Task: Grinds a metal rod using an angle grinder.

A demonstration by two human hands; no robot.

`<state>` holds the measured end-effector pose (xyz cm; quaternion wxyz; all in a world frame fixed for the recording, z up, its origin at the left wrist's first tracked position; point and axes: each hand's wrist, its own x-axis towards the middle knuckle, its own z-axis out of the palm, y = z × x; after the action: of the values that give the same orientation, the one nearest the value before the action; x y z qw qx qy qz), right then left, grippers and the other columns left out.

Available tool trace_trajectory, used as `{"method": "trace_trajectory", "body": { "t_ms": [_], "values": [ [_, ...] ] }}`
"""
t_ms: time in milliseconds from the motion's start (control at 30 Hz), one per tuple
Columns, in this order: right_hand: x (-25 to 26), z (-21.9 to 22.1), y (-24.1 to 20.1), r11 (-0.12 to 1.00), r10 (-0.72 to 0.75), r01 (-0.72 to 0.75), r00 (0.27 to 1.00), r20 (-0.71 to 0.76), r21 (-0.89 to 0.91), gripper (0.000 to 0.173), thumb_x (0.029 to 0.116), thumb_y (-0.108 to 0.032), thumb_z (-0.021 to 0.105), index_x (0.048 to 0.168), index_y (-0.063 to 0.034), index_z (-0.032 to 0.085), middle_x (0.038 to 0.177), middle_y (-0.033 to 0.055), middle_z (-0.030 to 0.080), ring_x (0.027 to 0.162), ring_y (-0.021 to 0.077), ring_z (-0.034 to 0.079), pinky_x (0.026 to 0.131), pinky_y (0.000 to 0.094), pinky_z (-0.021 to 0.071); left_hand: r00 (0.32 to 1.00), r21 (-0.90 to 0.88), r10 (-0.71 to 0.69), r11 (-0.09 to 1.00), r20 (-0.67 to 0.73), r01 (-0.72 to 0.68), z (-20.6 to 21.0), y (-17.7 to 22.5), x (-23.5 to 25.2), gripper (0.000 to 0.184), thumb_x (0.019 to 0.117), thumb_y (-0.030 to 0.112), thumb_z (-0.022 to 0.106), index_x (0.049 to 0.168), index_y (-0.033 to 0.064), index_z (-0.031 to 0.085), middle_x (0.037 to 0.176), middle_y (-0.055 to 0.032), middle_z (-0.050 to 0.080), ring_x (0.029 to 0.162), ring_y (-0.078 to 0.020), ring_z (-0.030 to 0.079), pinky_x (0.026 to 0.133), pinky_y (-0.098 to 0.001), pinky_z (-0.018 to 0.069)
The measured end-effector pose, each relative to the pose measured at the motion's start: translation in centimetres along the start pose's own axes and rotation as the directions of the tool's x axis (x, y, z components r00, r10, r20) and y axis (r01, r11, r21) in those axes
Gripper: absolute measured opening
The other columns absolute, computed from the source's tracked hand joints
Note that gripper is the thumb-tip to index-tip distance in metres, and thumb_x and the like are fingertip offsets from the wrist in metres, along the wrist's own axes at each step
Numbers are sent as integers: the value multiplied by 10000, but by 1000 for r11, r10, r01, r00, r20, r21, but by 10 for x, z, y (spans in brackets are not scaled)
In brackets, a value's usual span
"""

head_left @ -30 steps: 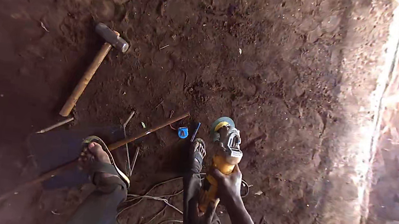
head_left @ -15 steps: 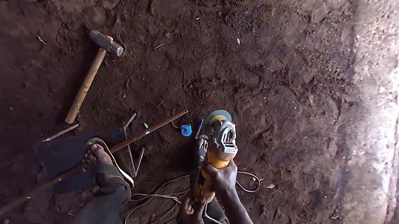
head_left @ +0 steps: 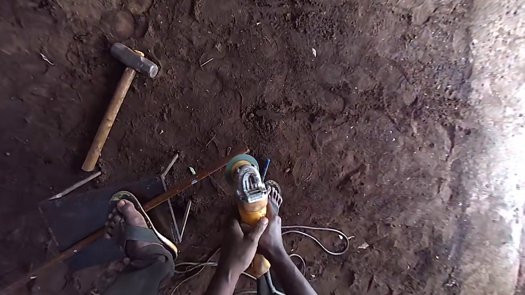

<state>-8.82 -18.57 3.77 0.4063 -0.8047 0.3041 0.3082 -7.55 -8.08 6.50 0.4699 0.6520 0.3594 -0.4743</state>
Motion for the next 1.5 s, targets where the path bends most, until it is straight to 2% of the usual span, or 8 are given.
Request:
{"method": "trace_trajectory", "body": {
  "t_ms": [100,233,433,600,767,1300,1500],
  "values": [
    [10,6,-2,998,25,-21,998,61,-64,732,718,-387,745,1329,-10,600,1038,133,740,974,267,722,868,508,567,1000,17,0,1000,-4,0,-5,-1,19,621,881,521,758,1233,19,656,1113,-119,721,1081,-200,685,993,-429,541],
    [21,7,-2,991,80,-65,990,120,-120,690,744,-407,735,1321,-53,601,1043,128,736,986,278,717,868,516,562,999,-15,-39,999,12,39,-6,3,27,600,913,494,745,1254,11,645,1139,-132,714,1102,-202,677,1007,-425,528],
    [24,5,-2,994,52,-40,993,111,-106,667,754,-402,719,1303,-39,607,1028,112,737,971,251,720,863,499,566,999,44,-41,998,-4,41,-6,11,27,601,908,534,733,1231,33,668,1104,-111,727,1076,-200,687,994,-442,530],
    [26,5,-1,994,27,-19,996,80,-108,641,760,-410,699,1279,-41,621,1000,110,741,941,255,727,831,505,572,999,5,-32,999,-4,32,-4,12,27,577,911,520,736,1208,29,673,1092,-109,726,1060,-192,688,978,-429,539],
    [30,2,-2,991,39,-26,994,103,-133,652,778,-404,699,1310,-38,603,1030,121,738,981,271,721,866,517,564,998,56,-51,997,-21,52,-3,14,29,603,904,577,715,1167,34,700,1067,-123,730,1056,-234,689,968,-481,533],
    [33,-3,-7,991,50,-32,989,139,-126,643,796,-398,697,1318,-36,601,1078,137,732,1027,282,709,908,522,549,998,6,-51,999,-30,51,-2,23,26,558,922,516,727,1183,24,687,1084,-126,727,1062,-218,686,979,-461,528],
    [31,-1,1,993,13,-1,995,95,-118,668,776,-432,691,1304,-31,615,1047,129,740,997,274,719,883,522,561,999,18,-23,1000,-34,24,2,16,30,556,906,521,741,1156,26,696,1060,-115,731,1046,-210,693,968,-449,540]
  ]
}}
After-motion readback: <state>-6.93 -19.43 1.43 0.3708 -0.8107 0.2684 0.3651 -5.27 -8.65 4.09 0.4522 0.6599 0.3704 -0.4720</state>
